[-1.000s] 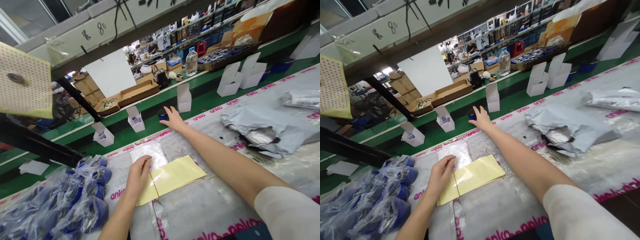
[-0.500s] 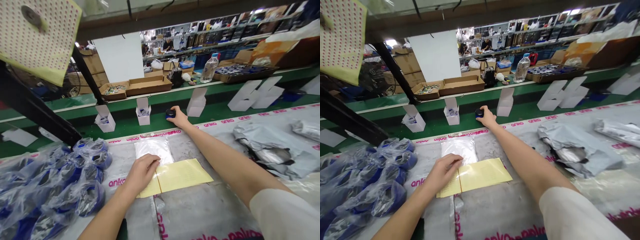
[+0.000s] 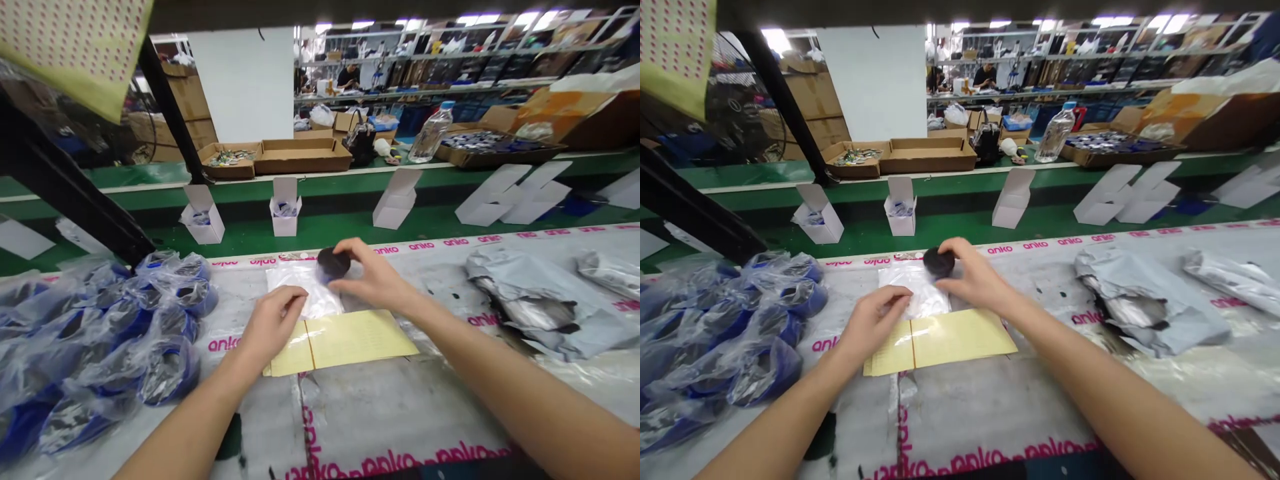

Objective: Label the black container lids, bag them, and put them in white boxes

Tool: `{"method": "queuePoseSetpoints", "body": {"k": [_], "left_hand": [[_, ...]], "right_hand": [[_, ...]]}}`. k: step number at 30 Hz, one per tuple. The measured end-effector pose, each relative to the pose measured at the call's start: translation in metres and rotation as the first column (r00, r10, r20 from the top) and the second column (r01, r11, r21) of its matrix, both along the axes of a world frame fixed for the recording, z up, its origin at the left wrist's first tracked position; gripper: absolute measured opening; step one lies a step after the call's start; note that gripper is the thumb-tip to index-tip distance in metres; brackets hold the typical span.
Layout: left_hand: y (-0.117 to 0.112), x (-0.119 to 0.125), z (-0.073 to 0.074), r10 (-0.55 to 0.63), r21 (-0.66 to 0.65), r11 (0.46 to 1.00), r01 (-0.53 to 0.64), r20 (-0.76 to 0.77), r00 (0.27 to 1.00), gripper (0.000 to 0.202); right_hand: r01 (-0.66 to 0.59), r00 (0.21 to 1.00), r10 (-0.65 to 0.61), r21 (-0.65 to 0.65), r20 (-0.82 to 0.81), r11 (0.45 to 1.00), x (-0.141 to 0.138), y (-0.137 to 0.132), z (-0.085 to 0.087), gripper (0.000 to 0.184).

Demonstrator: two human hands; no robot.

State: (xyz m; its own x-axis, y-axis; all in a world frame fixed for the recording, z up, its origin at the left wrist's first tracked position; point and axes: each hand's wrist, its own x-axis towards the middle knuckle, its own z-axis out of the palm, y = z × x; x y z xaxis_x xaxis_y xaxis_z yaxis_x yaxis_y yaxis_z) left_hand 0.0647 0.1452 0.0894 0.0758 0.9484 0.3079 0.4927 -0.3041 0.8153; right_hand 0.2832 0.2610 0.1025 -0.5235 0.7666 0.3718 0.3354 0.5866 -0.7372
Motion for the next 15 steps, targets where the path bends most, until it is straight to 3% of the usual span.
{"method": "queuePoseSetpoints", "body": {"k": [4,10,13,15], "left_hand": [[-0.002,0.002,0.0,0.08,0.025,0.996,-0.081,0.015,0.997,0.014],[-0.006,0.012,0.006,-0.014,0.107,0.994,0.023,-0.086,0.996,0.012],[-0.007,0.015,0.01,0.052,0.161,0.986,-0.039,-0.079,0.995,0.011],[-0.008,0.015,0.013,0.098,0.203,0.976,-0.084,-0.061,0.993,0.011]], "right_hand": [[-0.054,0.993,0.059,-0.049,0.105,0.997,0.001,-0.031,-0.01,0.04],[-0.053,0.999,0.053,-0.043,-0.003,0.998,0.011,-0.034,-0.004,0.036],[-0.057,0.997,0.056,-0.005,-0.051,0.998,0.008,-0.039,-0.004,0.036],[-0.079,0.997,0.079,-0.005,0.014,0.997,0.003,-0.042,-0.005,0.036]]}}
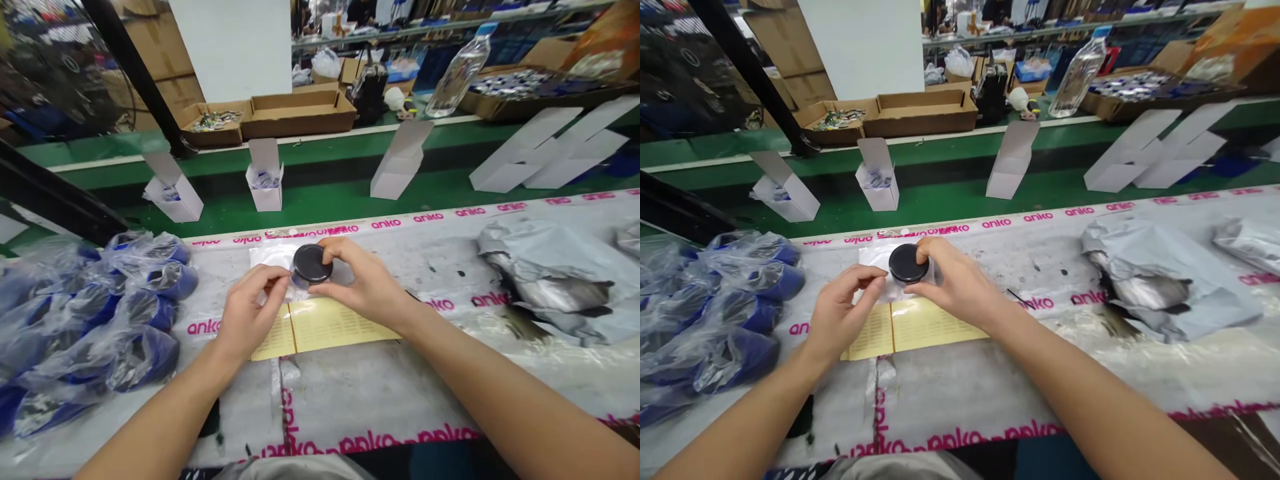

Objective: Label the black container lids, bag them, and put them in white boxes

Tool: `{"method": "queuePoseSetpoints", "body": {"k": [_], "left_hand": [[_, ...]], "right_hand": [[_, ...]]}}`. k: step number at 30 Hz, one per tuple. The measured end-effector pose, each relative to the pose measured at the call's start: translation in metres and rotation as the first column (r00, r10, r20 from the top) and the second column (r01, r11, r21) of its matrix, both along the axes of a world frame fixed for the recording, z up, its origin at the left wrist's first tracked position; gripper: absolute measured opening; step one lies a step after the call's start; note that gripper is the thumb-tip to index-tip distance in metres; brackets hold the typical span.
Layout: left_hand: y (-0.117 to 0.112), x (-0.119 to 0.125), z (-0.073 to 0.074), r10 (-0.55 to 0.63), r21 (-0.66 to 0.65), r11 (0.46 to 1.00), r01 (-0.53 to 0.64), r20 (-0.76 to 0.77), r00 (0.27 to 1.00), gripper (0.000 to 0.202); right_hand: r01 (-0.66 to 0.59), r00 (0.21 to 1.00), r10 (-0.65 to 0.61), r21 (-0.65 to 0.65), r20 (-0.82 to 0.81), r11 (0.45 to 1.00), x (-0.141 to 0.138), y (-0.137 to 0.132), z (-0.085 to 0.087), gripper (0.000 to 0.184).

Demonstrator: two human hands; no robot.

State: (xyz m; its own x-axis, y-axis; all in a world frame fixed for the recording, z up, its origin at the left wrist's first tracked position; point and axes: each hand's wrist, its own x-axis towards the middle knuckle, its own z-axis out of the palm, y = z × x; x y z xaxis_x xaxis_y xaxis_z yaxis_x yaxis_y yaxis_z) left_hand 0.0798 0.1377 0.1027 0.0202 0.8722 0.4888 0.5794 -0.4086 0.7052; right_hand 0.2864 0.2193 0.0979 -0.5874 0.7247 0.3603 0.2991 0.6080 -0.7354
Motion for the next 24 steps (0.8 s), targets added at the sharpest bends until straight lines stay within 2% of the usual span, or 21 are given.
{"method": "queuePoseSetpoints", "body": {"k": [3,7,10,12,14,17,19,22,24], "left_hand": [[-0.002,0.001,0.005,-0.017,0.053,0.998,0.017,-0.01,1.0,0.009],[-0.008,0.007,0.007,-0.215,0.009,0.976,0.217,-0.104,0.971,0.005],[-0.011,0.014,0.002,-0.365,-0.065,0.931,0.359,-0.22,0.905,0.015],[-0.013,0.018,-0.004,-0.416,-0.126,0.909,0.397,-0.287,0.863,0.025],[-0.014,0.022,-0.008,-0.41,-0.158,0.912,0.379,-0.319,0.854,0.03],[-0.016,0.028,-0.011,-0.359,-0.145,0.933,0.329,-0.342,0.868,0.036],[-0.018,0.033,-0.01,-0.35,-0.134,0.937,0.324,-0.332,0.876,0.041],[-0.018,0.041,-0.007,-0.372,-0.124,0.928,0.352,-0.233,0.898,0.046],[-0.017,0.045,-0.005,-0.378,-0.129,0.923,0.362,-0.131,0.917,0.045]], "right_hand": [[-0.036,0.988,0.038,-0.016,0.152,0.999,0.0,-0.001,0.004,0.031],[-0.026,0.983,0.004,0.114,0.183,0.993,0.036,0.0,0.022,0.018],[-0.085,0.954,0.064,0.06,0.292,0.995,0.073,0.002,0.03,0.026],[-0.111,0.921,0.102,0.001,0.376,0.994,0.088,0.004,0.028,0.037],[-0.1,0.892,0.102,-0.028,0.44,0.995,0.092,0.004,0.024,0.036],[-0.096,0.861,0.103,-0.041,0.497,0.995,0.087,-0.004,0.024,0.021],[-0.111,0.862,0.105,-0.019,0.497,0.994,0.081,-0.014,0.029,0.024],[-0.077,0.894,0.053,0.035,0.445,0.996,0.075,-0.036,0.033,0.033],[-0.004,0.921,-0.031,0.089,0.389,0.996,0.07,-0.052,0.029,0.033]]}}
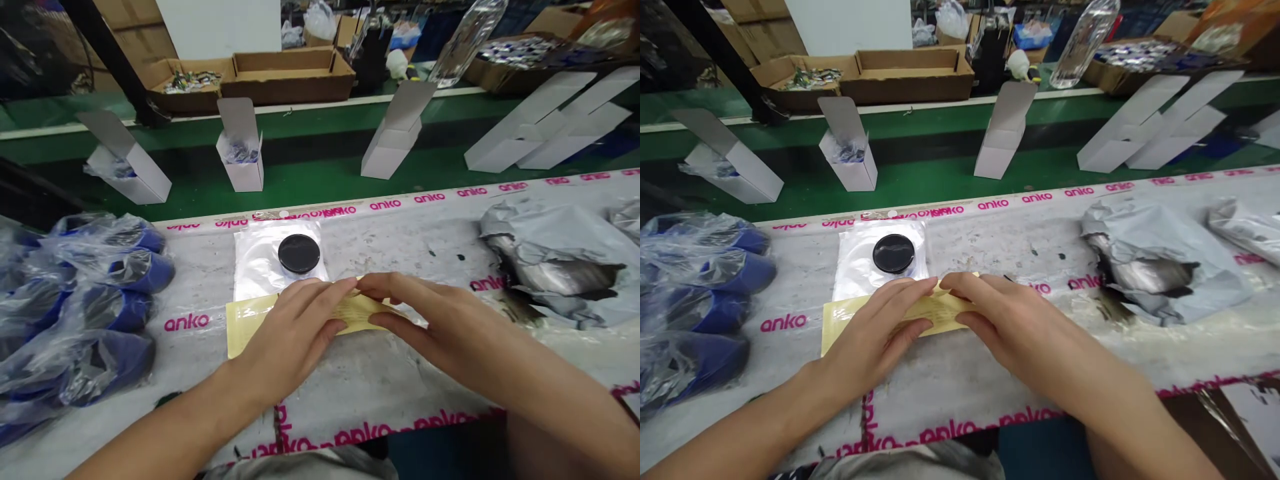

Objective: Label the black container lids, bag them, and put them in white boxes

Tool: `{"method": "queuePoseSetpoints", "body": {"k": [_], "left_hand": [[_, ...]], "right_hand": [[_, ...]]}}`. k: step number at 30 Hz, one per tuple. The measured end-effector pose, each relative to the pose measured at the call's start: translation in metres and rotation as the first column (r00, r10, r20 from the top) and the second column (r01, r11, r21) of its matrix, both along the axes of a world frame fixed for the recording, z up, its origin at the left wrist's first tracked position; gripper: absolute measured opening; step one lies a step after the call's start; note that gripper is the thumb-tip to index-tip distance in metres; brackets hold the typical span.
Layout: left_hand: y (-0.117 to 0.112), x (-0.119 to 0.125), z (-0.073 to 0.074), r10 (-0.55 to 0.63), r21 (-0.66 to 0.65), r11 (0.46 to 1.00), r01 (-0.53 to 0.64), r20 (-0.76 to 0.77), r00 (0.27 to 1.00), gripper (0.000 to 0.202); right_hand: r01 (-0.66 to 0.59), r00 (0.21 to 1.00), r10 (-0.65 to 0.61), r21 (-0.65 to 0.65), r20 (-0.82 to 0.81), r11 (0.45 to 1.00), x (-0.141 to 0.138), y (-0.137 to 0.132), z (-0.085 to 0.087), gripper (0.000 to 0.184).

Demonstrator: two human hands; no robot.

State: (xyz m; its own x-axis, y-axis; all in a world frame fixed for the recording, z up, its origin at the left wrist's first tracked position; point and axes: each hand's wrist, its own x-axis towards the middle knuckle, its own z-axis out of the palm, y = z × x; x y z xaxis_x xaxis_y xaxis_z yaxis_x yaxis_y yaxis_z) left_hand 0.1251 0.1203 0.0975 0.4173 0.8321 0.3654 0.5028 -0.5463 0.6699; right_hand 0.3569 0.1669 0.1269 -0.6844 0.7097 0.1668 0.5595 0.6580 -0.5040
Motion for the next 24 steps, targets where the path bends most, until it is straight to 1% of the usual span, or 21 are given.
{"method": "queuePoseSetpoints", "body": {"k": [2,3,5,6,7,8,10,11,13,15,17,20,22,24], "left_hand": [[0.001,0.003,0.0,0.012,-0.047,0.999,-0.009,0.068,0.998,0.042],[0.002,0.003,0.0,0.018,-0.067,0.998,-0.012,0.093,0.995,0.04],[0.002,0.004,-0.001,0.028,-0.108,0.994,-0.014,0.132,0.991,0.037],[0.002,0.004,-0.001,0.035,-0.125,0.992,-0.017,0.147,0.989,0.036],[0.002,0.004,-0.001,0.044,-0.14,0.99,-0.022,0.157,0.987,0.036],[0.003,0.003,0.0,0.05,-0.148,0.989,-0.026,0.16,0.986,0.035],[0.006,0.003,0.003,0.039,-0.153,0.988,-0.016,0.147,0.988,0.034],[0.008,0.003,0.005,0.026,-0.157,0.988,-0.005,0.131,0.991,0.034],[0.014,0.003,0.01,-0.006,-0.175,0.984,0.022,0.095,0.995,0.031],[0.02,0.004,0.014,-0.03,-0.201,0.979,0.041,0.056,0.998,0.024],[0.023,0.006,0.017,-0.032,-0.216,0.976,0.037,0.03,0.999,0.019],[0.021,0.007,0.017,-0.002,-0.206,0.979,0.01,0.039,0.999,0.019],[0.017,0.007,0.014,0.026,-0.186,0.982,-0.014,0.066,0.997,0.02],[0.013,0.008,0.011,0.043,-0.178,0.984,-0.027,0.084,0.996,0.02]], "right_hand": [[0.097,0.992,-0.087,0.116,-0.089,0.988,-0.005,-0.016,-0.01,0.028],[0.162,0.98,-0.134,0.199,-0.146,0.967,-0.008,-0.022,-0.016,0.025],[0.297,0.944,-0.219,0.346,-0.248,0.89,-0.015,-0.033,-0.028,0.023],[0.343,0.928,-0.247,0.383,-0.278,0.858,-0.018,-0.037,-0.032,0.025],[0.365,0.92,-0.259,0.397,-0.295,0.842,-0.021,-0.039,-0.036,0.028],[0.364,0.917,-0.255,0.388,-0.306,0.846,-0.024,-0.04,-0.038,0.031],[0.335,0.916,-0.226,0.323,-0.331,0.885,-0.027,-0.039,-0.04,0.031],[0.324,0.911,-0.218,0.281,-0.35,0.903,-0.027,-0.038,-0.04,0.029],[0.322,0.899,-0.241,0.177,-0.365,0.93,-0.027,-0.036,-0.038,0.022],[0.33,0.892,-0.29,0.062,-0.347,0.942,-0.026,-0.036,-0.035,0.016],[0.348,0.88,-0.328,-0.002,-0.343,0.937,-0.027,-0.037,-0.032,0.014],[0.382,0.864,-0.348,0.023,-0.363,0.924,-0.029,-0.038,-0.03,0.013],[0.38,0.87,-0.341,0.043,-0.357,0.924,-0.03,-0.039,-0.029,0.011],[0.369,0.877,-0.336,0.033,-0.344,0.929,-0.031,-0.039,-0.028,0.009]]}}
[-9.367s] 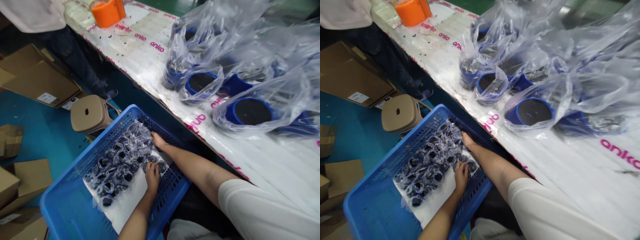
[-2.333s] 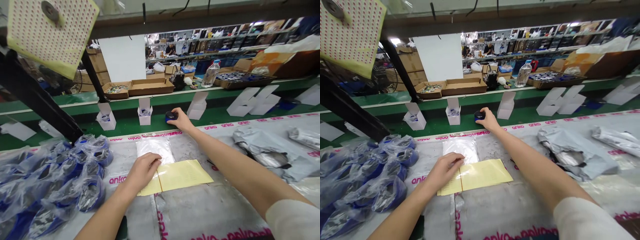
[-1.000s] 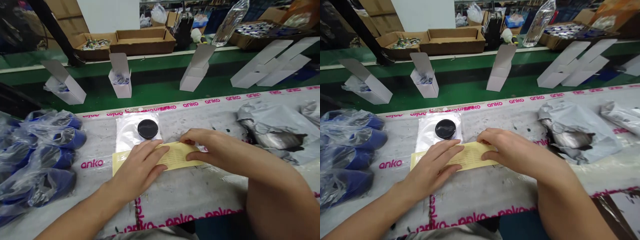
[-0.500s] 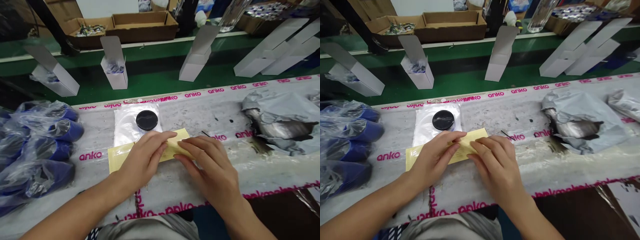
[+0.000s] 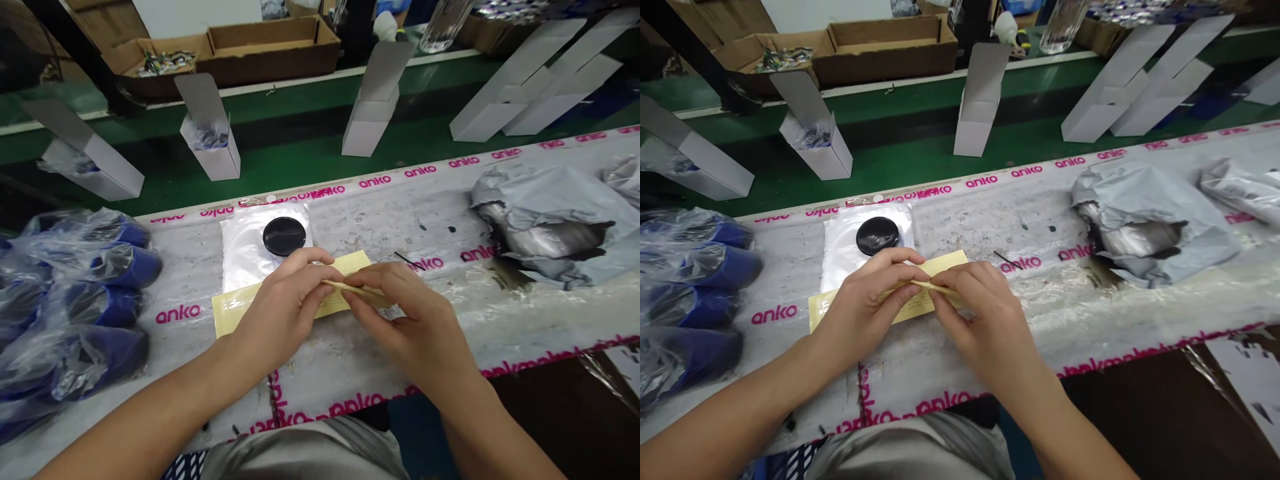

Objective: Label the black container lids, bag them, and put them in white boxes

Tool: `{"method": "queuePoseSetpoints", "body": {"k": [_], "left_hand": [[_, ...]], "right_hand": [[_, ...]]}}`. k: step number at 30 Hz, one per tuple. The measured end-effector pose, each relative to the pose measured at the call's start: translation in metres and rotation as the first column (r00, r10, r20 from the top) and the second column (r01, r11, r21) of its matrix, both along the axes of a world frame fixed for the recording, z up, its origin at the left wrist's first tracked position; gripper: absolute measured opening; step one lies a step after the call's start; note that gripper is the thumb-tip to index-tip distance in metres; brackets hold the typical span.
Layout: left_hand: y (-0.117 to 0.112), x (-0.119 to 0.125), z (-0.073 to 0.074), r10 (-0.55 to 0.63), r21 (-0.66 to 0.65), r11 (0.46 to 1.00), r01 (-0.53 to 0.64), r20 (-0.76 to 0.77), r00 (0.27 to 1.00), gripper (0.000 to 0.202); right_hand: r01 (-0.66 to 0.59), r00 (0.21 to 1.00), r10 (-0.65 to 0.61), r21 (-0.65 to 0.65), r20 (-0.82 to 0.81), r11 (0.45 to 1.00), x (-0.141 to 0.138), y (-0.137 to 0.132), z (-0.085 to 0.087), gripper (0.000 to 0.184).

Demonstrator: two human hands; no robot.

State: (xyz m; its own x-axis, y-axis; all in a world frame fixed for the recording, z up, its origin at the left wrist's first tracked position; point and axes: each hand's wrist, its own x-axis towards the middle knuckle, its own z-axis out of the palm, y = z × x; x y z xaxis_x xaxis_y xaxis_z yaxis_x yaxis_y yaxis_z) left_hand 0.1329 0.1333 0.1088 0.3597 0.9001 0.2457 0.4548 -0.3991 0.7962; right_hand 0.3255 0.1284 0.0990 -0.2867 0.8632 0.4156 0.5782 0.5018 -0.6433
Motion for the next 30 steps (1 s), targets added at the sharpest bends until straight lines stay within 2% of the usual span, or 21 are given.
{"method": "queuePoseSetpoints", "body": {"k": [6,11,16,19,22,24,26,30], "left_hand": [[-0.005,0.004,-0.006,0.056,-0.02,0.998,-0.055,0.05,0.997,0.018],[-0.005,0.004,-0.008,0.062,-0.042,0.997,-0.058,0.09,0.994,0.016],[-0.004,0.005,-0.011,0.052,-0.07,0.997,-0.044,0.102,0.993,0.019],[-0.003,0.008,-0.012,0.071,-0.085,0.994,-0.062,0.105,0.992,0.023],[-0.002,0.011,-0.012,0.098,-0.117,0.989,-0.086,0.102,0.99,0.026],[-0.001,0.012,-0.011,0.1,-0.135,0.987,-0.086,0.098,0.99,0.028],[-0.001,0.013,-0.009,0.098,-0.142,0.986,-0.084,0.095,0.991,0.029],[-0.001,0.013,-0.007,0.098,-0.123,0.989,-0.085,0.098,0.99,0.028]], "right_hand": [[0.012,0.999,-0.01,-0.054,0.03,0.998,-0.001,-0.001,0.008,0.008],[-0.034,0.996,0.032,0.026,0.081,0.999,0.002,-0.001,0.011,0.012],[-0.102,0.986,0.094,0.051,0.139,0.993,0.006,0.002,0.009,0.015],[-0.155,0.977,0.127,0.159,0.171,0.975,0.01,0.005,0.005,0.019],[-0.214,0.962,0.149,0.297,0.229,0.931,0.016,0.01,-0.002,0.025],[-0.242,0.958,0.167,0.345,0.233,0.907,0.02,0.012,-0.007,0.03],[-0.236,0.967,0.187,0.325,0.176,0.916,0.022,0.015,-0.01,0.033],[-0.213,0.977,0.214,0.2,0.015,0.956,0.021,0.017,-0.013,0.03]]}}
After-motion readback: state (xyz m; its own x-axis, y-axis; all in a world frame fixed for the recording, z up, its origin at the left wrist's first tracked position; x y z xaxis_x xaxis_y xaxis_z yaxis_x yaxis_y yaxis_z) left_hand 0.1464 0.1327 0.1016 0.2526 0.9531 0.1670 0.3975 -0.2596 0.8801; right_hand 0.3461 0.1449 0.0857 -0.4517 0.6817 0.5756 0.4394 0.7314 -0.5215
